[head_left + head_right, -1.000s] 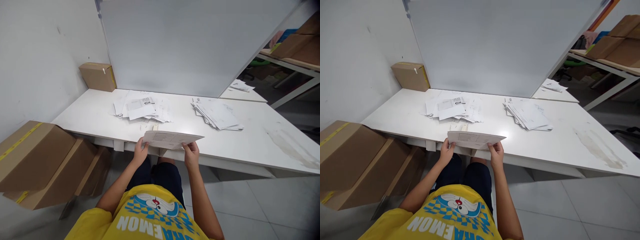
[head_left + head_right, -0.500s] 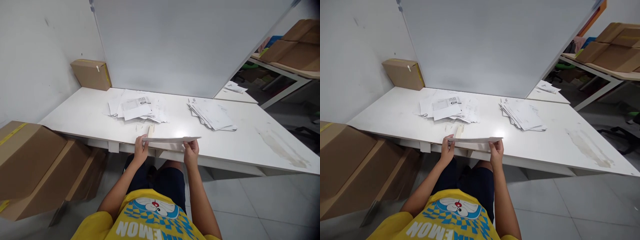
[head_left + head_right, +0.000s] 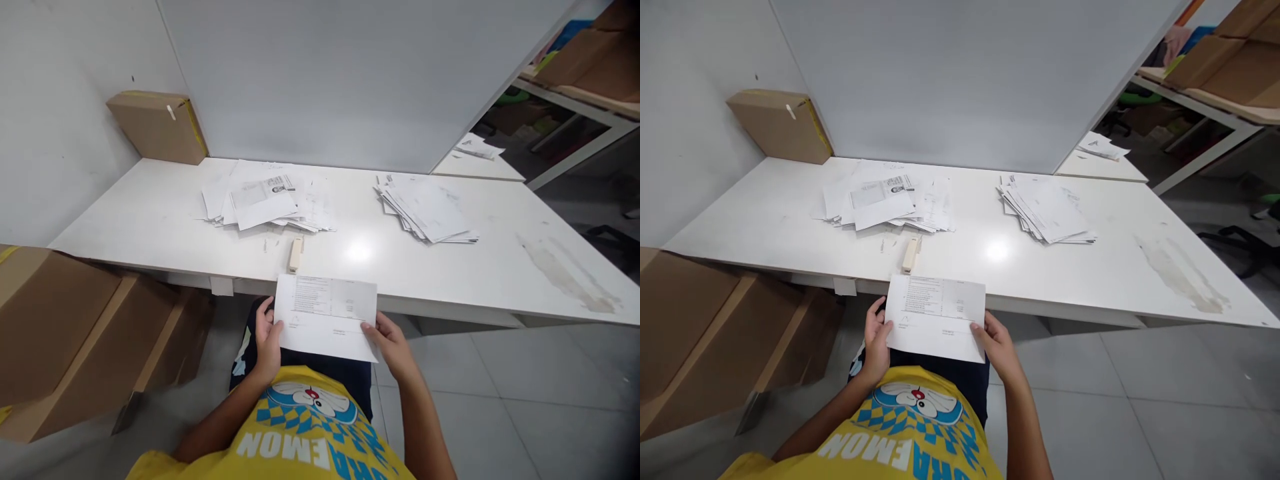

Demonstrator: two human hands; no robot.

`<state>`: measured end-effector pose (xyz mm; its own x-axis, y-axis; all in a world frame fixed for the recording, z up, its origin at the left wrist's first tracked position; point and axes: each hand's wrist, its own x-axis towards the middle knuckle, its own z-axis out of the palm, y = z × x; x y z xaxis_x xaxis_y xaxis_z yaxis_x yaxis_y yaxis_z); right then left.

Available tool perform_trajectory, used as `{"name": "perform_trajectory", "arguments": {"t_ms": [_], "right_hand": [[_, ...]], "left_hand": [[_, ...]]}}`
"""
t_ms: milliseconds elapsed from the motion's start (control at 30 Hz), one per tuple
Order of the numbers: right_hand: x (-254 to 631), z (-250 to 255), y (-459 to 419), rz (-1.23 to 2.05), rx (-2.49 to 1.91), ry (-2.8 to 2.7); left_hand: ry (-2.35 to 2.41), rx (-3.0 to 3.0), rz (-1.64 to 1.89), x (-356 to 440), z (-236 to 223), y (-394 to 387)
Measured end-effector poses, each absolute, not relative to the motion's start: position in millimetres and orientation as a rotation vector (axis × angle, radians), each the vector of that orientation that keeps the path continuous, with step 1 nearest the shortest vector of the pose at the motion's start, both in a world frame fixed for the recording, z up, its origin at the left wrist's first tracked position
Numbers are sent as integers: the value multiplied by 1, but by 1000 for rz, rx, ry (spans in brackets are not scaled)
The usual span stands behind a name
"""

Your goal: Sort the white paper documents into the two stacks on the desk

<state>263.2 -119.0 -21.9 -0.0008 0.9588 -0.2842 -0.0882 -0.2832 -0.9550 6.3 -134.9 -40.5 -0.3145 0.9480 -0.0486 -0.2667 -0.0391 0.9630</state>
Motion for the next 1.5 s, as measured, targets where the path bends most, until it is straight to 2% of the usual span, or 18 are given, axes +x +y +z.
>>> {"name": "perform_trajectory", "arguments": {"t_ms": [167, 367, 467, 567, 667, 800, 1033, 1167, 1300, 1500], "right_hand": [[249, -35, -124, 1459, -1352, -738], [247, -29, -106, 1432, -1328, -622], [248, -24, -102, 1444, -1338, -645], [249, -21, -101, 1418, -1346, -661], [249, -22, -99, 1414, -1355, -645], [249, -30, -94, 1419, -1349, -648], [254, -13, -86, 1336, -1330, -767], [283, 11, -64, 1090, -1312, -911], [337, 27, 11, 613, -1299, -803], [374, 39, 124, 317, -1843, -569]], "left_hand": [[1279, 866, 1485, -2, -51, -141], [1499, 1595, 1686, -30, -34, -97], [1449, 2216, 1424, -41, -13, -52], [1180, 2583, 1065, -44, -4, -14], [1032, 2670, 961, -43, -8, 3], [1085, 2645, 894, -43, -13, 0], [1166, 2375, 760, -47, 7, -4], [1117, 2294, 784, -51, 11, 1], [1138, 2318, 740, -47, 12, 1], [1161, 2428, 675, -46, 14, -7]]}}
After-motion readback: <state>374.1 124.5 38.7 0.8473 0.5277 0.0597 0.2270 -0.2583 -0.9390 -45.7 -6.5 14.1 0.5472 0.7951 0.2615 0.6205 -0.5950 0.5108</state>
